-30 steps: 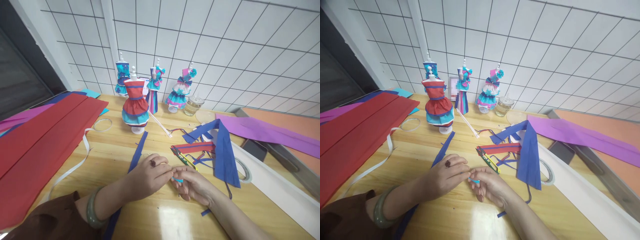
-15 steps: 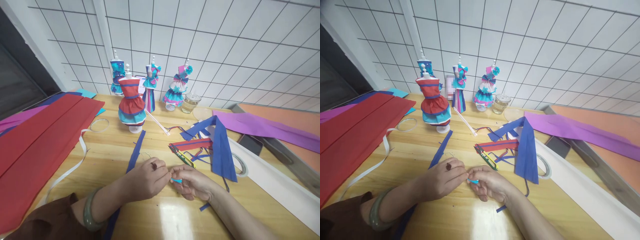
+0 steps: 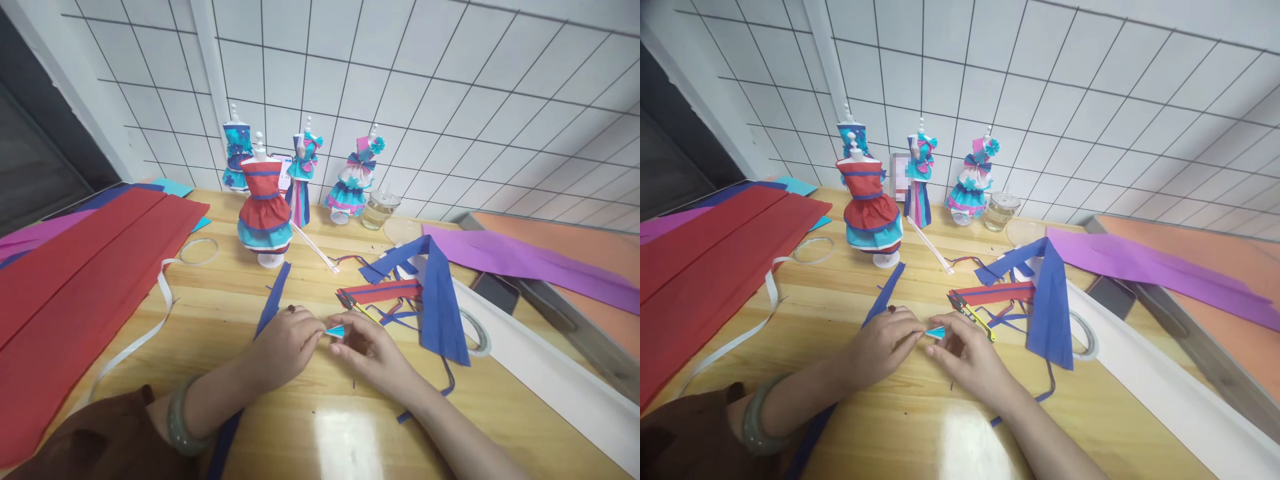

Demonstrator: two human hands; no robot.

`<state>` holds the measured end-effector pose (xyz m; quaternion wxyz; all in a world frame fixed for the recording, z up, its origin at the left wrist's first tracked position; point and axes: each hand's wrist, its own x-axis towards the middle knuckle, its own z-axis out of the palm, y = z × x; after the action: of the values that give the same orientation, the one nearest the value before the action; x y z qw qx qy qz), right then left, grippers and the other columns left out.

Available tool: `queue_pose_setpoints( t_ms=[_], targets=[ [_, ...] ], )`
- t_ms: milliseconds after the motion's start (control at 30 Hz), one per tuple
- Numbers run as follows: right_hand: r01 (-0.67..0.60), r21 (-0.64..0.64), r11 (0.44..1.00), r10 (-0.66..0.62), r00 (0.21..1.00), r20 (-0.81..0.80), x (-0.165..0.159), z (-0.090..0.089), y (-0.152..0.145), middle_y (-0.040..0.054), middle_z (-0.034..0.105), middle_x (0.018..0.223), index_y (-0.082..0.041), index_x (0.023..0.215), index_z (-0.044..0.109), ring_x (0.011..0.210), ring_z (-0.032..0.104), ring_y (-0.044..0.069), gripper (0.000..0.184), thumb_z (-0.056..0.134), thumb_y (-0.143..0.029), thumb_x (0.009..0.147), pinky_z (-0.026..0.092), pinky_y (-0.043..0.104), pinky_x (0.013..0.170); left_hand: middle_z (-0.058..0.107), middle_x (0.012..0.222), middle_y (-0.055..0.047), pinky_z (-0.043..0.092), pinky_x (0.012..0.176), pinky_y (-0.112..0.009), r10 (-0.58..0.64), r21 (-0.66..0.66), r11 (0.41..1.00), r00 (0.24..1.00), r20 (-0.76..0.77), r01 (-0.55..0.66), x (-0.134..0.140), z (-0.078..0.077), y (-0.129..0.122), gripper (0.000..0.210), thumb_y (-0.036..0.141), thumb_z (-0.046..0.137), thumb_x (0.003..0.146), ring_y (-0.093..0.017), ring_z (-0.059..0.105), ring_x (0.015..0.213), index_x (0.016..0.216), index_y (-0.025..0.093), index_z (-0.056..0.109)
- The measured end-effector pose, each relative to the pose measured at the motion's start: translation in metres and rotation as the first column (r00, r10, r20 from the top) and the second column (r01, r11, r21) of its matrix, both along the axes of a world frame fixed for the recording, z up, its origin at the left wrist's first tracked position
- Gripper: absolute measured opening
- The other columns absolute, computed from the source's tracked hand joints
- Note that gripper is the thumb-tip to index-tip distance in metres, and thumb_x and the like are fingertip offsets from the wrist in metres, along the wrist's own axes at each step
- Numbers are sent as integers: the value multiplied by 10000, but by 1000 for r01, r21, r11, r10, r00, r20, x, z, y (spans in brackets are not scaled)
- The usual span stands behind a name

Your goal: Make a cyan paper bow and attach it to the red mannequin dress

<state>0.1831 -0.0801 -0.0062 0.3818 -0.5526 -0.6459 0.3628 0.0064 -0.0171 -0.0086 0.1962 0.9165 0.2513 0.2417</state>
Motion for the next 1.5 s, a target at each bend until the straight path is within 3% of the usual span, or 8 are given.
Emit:
queue_pose_setpoints(
  t_ms=[133,267,433,533,633,800,1333,1500],
  targets=[
    [-51,132,990,31,989,147,-3,-1,2,70,607,853,-198,909,606,756,553,173,145,531,-269,807,437,295,681,584,725,-50,379,702,-303,-29,73,997,999,-33,31,1,-1,-1,222,135,367,835,-168,521,754,791,155,584],
    [-70,168,983,34,977,210,-4,2,4,62,614,792,-195,839,604,734,548,166,131,475,-217,835,430,290,666,580,718,-48,384,703,-303,-33,90,995,999,-24,35,2,-2,-2,235,138,356,840,-168,521,755,787,156,585],
    [-69,201,977,13,964,267,-4,3,2,48,598,719,-191,780,601,662,521,153,152,457,-195,828,409,270,597,589,748,-46,382,711,-315,0,19,1000,1000,-26,1,4,-1,-3,217,156,377,836,-172,518,767,788,165,589],
    [-52,211,976,-9,960,279,-3,2,1,37,575,680,-188,752,593,624,504,145,151,457,-183,819,395,261,568,605,839,-52,390,725,-314,32,-43,999,999,9,-32,3,0,-2,168,181,434,817,-181,520,817,887,172,586],
    [-53,221,974,-11,960,280,-3,2,0,34,578,686,-188,755,590,625,507,141,143,459,-165,810,394,256,575,602,863,-51,392,739,-311,26,-70,997,999,26,-24,2,-1,0,196,200,464,808,-179,518,829,967,184,579],
    [-73,245,967,-2,956,292,-3,2,0,31,588,700,-180,760,588,635,518,134,128,472,-138,792,399,244,591,578,771,-34,389,731,-297,-41,-76,996,998,43,44,1,-3,4,199,210,427,835,-152,514,767,830,194,625],
    [-116,300,947,8,941,338,-1,2,0,33,598,748,-187,818,583,673,553,135,145,487,-98,756,424,234,622,603,841,-31,393,744,-286,-92,-174,979,990,112,110,1,-4,10,168,212,462,820,-145,530,809,908,206,604],
    [-131,303,944,10,929,371,-1,4,-1,20,578,733,-190,819,578,633,547,122,153,496,-93,735,418,218,587,588,787,-28,373,728,-292,-143,-151,976,984,105,158,1,-4,11,180,209,433,837,-139,519,770,826,192,612]
  ],
)
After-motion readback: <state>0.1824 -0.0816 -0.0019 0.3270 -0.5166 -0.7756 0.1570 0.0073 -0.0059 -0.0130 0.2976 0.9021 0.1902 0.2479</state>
